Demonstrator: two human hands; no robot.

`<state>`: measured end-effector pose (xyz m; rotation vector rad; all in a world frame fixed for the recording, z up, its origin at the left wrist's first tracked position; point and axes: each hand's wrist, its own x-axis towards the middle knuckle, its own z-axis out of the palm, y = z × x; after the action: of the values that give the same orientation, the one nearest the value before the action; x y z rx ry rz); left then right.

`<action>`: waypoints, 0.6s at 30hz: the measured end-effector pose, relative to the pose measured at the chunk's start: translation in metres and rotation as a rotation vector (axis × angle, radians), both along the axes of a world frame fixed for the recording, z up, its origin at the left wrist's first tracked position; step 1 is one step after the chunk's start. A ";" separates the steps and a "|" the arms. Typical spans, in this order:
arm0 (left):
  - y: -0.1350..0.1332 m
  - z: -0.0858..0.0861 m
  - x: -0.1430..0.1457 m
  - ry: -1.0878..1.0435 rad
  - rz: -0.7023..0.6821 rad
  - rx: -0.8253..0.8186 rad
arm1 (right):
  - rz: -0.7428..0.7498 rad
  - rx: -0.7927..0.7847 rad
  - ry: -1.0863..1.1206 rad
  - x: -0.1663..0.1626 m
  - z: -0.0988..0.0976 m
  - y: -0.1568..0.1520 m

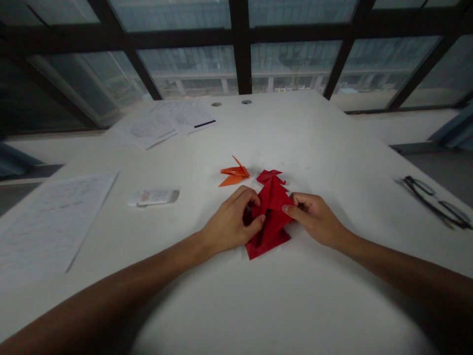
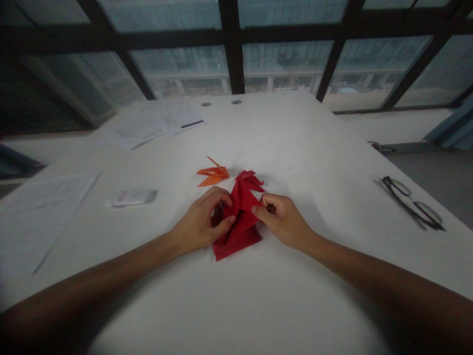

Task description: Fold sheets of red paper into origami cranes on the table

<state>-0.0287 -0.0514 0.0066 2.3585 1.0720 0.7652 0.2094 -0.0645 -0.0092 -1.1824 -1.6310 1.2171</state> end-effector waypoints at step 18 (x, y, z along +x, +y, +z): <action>0.008 0.009 -0.004 -0.120 0.198 0.095 | -0.202 0.275 -0.317 0.003 0.000 0.004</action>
<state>-0.0327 -0.0433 0.0154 2.2731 1.2545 1.0368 0.2124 -0.0610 -0.0088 -1.3711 -1.7885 0.6780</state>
